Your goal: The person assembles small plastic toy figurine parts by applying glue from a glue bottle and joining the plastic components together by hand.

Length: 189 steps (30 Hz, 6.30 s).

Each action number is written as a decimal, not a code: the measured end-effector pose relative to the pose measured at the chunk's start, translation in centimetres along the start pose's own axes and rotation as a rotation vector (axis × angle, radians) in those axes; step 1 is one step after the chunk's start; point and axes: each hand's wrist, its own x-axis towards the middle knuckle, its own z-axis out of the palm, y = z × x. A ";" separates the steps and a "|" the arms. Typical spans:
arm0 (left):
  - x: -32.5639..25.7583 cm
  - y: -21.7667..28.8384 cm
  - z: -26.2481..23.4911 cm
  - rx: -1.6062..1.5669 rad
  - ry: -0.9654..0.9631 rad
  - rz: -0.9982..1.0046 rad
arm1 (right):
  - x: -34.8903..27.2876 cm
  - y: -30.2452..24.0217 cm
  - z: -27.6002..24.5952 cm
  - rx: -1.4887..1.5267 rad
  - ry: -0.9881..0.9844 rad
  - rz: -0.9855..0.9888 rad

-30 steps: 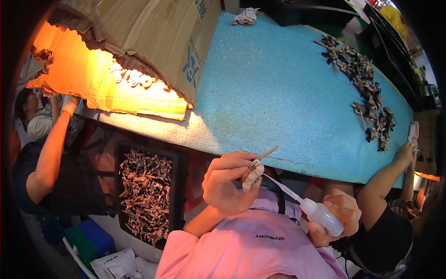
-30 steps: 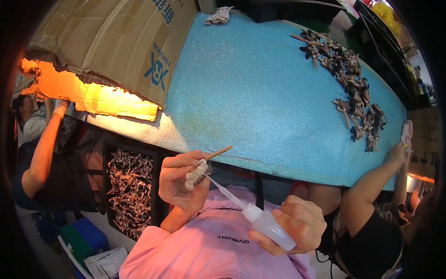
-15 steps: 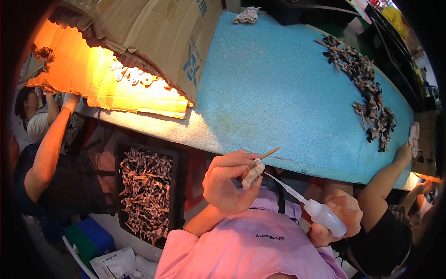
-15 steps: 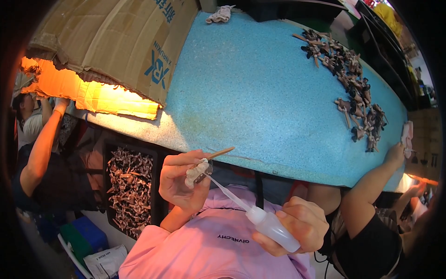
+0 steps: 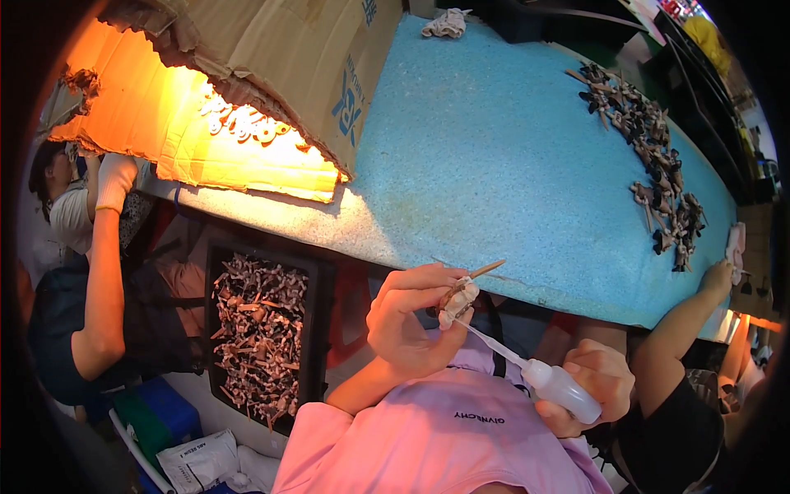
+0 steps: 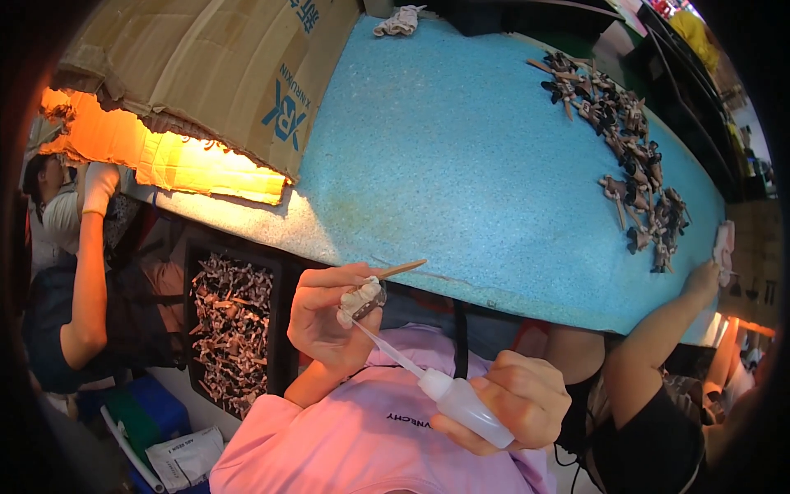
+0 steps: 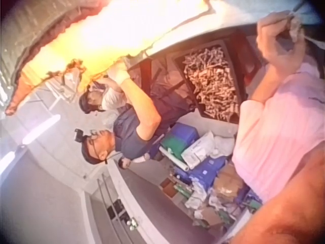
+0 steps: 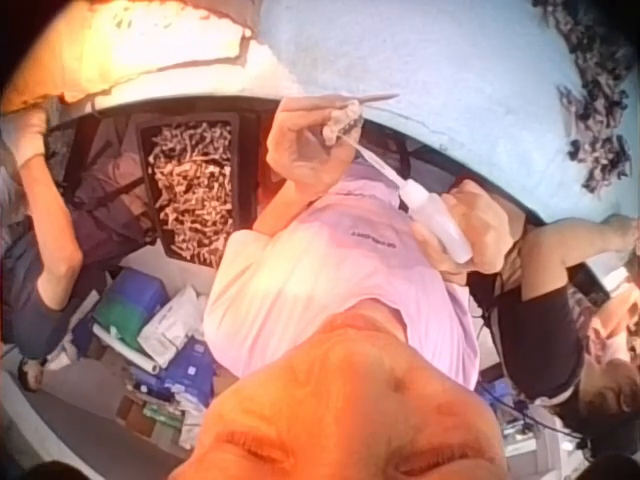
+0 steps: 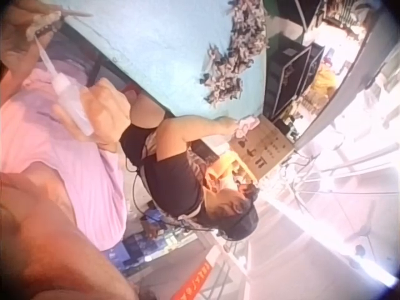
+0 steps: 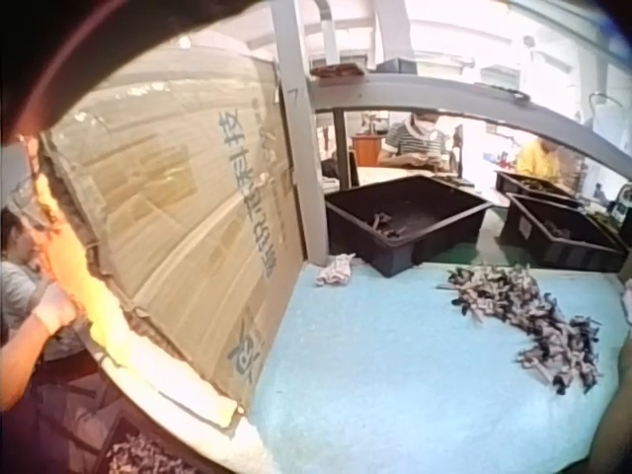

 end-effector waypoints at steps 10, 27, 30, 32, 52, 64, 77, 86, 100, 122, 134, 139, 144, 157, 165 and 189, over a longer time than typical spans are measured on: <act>-0.1 -0.2 0.0 -0.018 0.001 -0.028 | 0.5 -0.4 -0.4 -0.062 -0.096 0.044; -0.1 0.8 -0.1 -0.061 0.010 -0.182 | 0.0 0.1 -0.2 -0.023 -0.016 0.073; -0.1 0.9 -0.1 -0.073 0.019 -0.191 | -0.3 0.3 -0.2 -0.039 -0.014 0.015; -0.1 0.9 -0.1 -0.045 0.017 -0.187 | -0.4 0.3 -0.1 -0.076 0.028 0.031; -0.2 0.5 0.2 -0.074 0.014 -0.185 | 0.3 0.1 -0.9 -0.079 -0.098 0.048; -0.3 0.5 0.0 -0.050 0.018 -0.190 | 0.2 0.1 -1.0 -0.074 -0.139 0.028; -0.3 0.8 -0.2 -0.108 0.035 -0.269 | -0.5 0.0 -0.5 -0.110 0.014 0.030; 0.2 1.3 -0.2 -0.184 0.059 -0.406 | -0.4 -0.3 0.8 0.181 0.468 0.732; 0.0 1.1 -1.6 -0.214 0.127 -0.443 | 1.7 8.3 0.2 0.248 0.236 0.751; -2.7 1.2 -8.8 -0.342 0.401 -0.368 | 7.7 3.9 9.3 -0.378 -0.568 0.104; -5.3 1.8 -13.2 -0.321 0.535 -0.304 | 10.9 7.5 25.7 -0.807 -0.905 -0.338; -5.5 1.8 -13.6 -0.384 0.532 -0.318 | 12.9 10.4 28.9 -1.061 -0.887 -0.317; -5.9 2.0 -13.9 -0.387 0.514 -0.327 | 13.5 11.5 29.2 -1.081 -0.874 -0.267; -6.9 3.6 -13.8 -0.413 0.510 -0.336 | 13.1 13.7 29.5 -1.152 -0.827 -0.211; -6.5 3.2 -12.6 -0.393 0.445 -0.361 | 13.8 6.8 26.7 -0.783 -0.935 -0.158; -2.6 1.9 -3.8 -0.397 0.168 -0.456 | 2.9 11.3 3.4 0.506 -0.139 0.961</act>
